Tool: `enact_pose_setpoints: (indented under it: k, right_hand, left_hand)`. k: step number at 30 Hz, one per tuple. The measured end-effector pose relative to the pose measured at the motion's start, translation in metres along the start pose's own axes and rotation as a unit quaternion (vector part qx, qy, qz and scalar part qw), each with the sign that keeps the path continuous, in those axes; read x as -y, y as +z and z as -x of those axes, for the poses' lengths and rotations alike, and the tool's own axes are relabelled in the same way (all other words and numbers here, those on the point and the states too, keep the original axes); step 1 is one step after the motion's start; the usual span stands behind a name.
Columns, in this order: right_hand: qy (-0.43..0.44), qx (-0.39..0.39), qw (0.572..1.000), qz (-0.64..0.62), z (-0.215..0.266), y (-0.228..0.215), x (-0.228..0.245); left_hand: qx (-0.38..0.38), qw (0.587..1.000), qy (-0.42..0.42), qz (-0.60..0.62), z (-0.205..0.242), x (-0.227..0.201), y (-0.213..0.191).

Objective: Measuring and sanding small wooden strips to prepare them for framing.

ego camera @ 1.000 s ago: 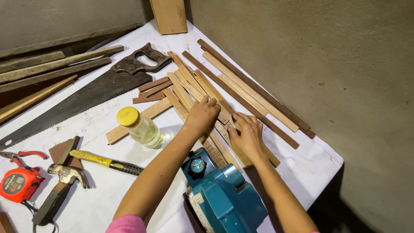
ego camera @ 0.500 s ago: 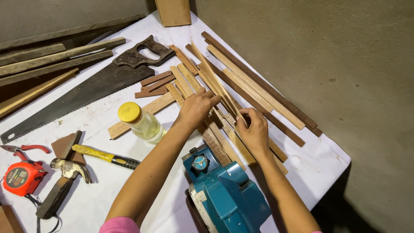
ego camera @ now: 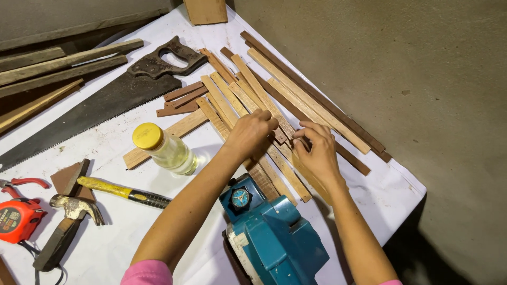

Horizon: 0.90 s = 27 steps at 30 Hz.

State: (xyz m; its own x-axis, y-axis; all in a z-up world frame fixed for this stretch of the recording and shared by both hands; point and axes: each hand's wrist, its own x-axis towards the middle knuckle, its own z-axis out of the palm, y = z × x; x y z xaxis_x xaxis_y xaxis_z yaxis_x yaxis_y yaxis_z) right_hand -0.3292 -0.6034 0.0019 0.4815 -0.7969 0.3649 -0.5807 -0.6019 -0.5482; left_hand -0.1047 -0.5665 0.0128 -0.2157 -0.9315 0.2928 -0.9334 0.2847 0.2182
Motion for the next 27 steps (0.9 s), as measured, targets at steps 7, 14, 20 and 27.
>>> enact_pose_setpoints:
  k: [7,14,20,27]
  right_hand:
    - [-0.013,0.127,0.984,0.125,0.009,-0.028,0.035]
    - [-0.008,0.134,0.976,0.172,0.008,-0.03,0.037]
    - [-0.017,0.087,0.988,0.13,0.012,-0.015,0.023]
    - [-0.012,0.077,0.994,0.078,0.008,-0.004,0.01]
  left_hand:
    - [0.179,0.983,0.014,0.03,-0.002,-0.035,-0.031]
    - [0.116,0.992,0.053,-0.026,0.001,-0.021,0.001]
    - [0.104,0.994,0.035,-0.017,0.004,-0.02,-0.001]
    - [0.044,0.998,0.038,-0.01,0.009,-0.022,-0.001]
